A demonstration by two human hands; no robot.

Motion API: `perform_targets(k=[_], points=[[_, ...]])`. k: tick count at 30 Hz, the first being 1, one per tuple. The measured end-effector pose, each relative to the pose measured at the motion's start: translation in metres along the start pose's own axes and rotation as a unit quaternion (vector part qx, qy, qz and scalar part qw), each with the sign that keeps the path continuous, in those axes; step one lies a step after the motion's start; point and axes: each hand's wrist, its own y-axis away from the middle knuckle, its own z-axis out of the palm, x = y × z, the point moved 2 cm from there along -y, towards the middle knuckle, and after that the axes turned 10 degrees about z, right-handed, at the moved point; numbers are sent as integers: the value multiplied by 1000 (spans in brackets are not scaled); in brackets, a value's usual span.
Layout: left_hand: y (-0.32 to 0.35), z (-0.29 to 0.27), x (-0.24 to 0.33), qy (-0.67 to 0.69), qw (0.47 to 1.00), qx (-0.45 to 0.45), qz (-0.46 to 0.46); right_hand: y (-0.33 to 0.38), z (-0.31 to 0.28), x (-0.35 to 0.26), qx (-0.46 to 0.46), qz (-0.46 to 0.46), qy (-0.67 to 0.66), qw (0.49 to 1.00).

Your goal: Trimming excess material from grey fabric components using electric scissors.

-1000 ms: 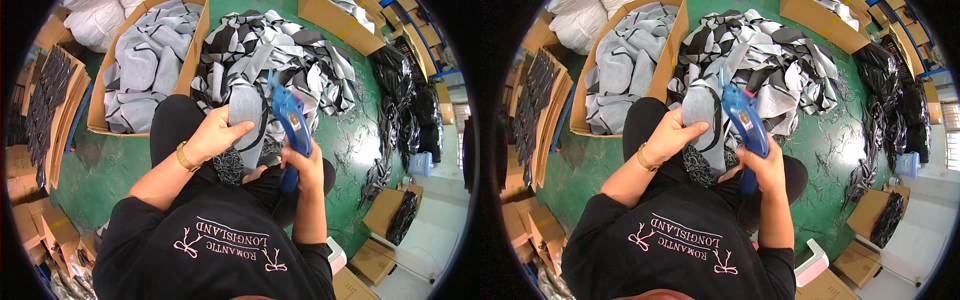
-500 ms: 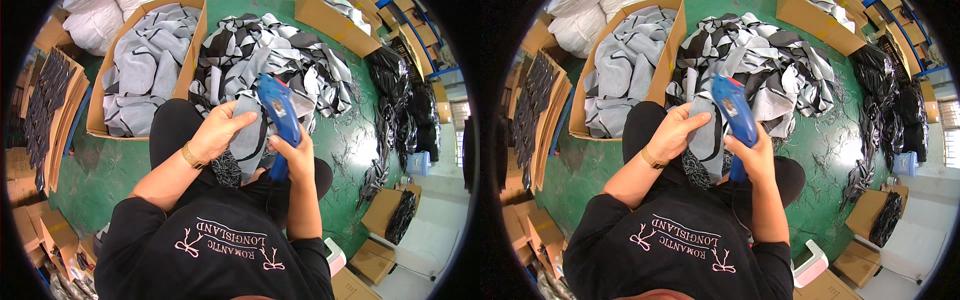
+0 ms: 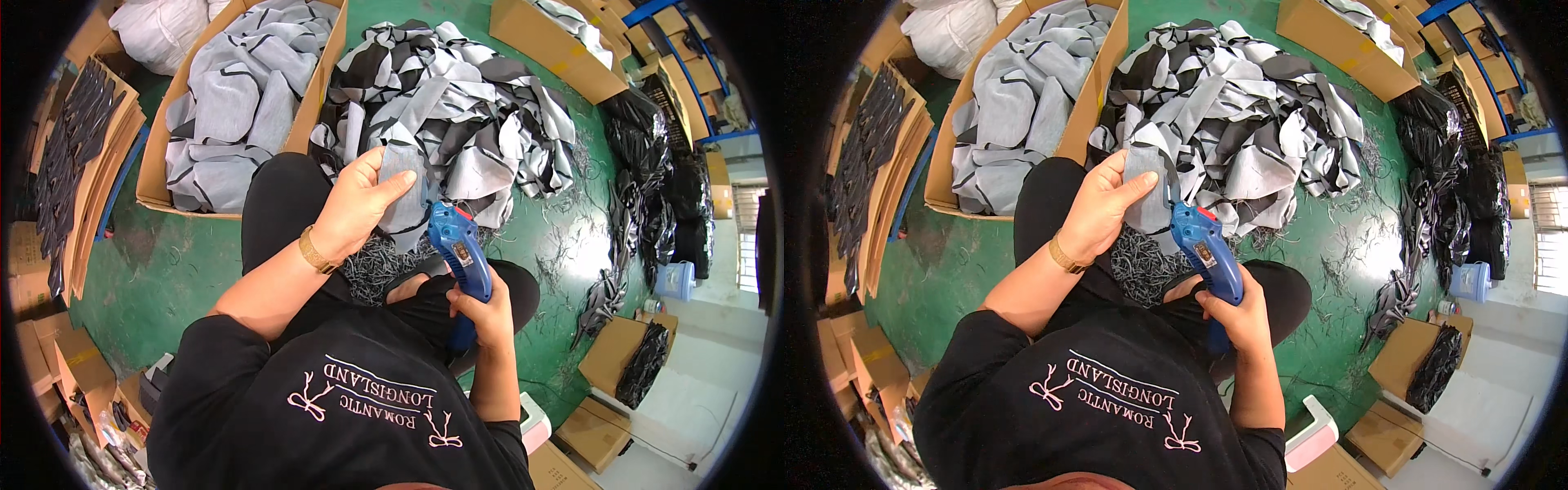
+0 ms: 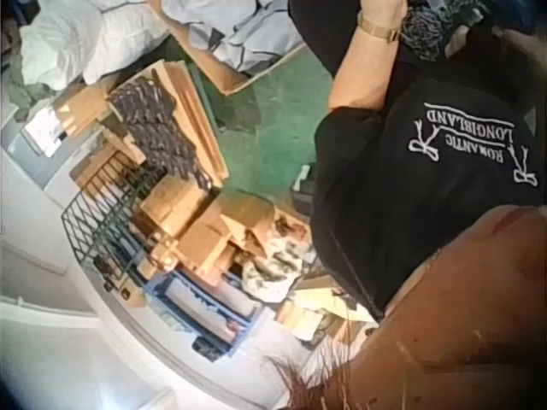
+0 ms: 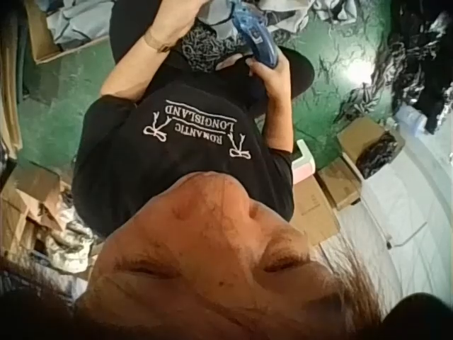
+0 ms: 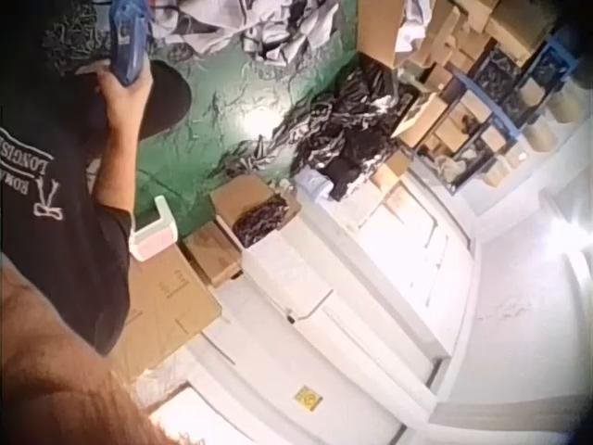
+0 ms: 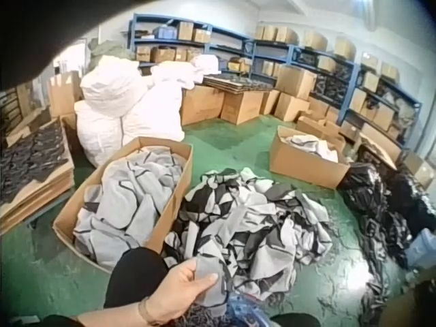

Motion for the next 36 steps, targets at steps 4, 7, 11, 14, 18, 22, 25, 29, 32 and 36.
perform_targets(k=[4,7,11,14,18,22,25,29,32,36], points=[[3,-3,2,-51,998,-23,12,0,-1,-4,-11,-1,-3,1000],[4,-2,9,-93,995,-36,31,0,-3,-8,-24,0,-7,1000],[6,-2,16,-135,988,-77,26,-1,-4,-11,-36,10,-15,999],[7,-6,18,-159,982,-105,14,-2,-6,-11,-48,13,-16,999],[5,-6,27,-219,964,-153,-2,-1,-8,-14,-59,15,-16,998],[3,-8,34,-250,951,-181,-15,-3,-9,-14,-95,30,-35,994],[3,-7,40,-256,946,-199,-28,-6,-12,-9,-118,41,-49,991],[4,-10,46,-312,921,-230,-28,-8,-9,-9,-128,43,-41,990],[5,-14,46,-353,900,-253,-20,-10,-6,-11,-134,43,-37,989],[5,-5,48,-429,855,-290,28,-16,-1,-18,-140,30,-60,988]])
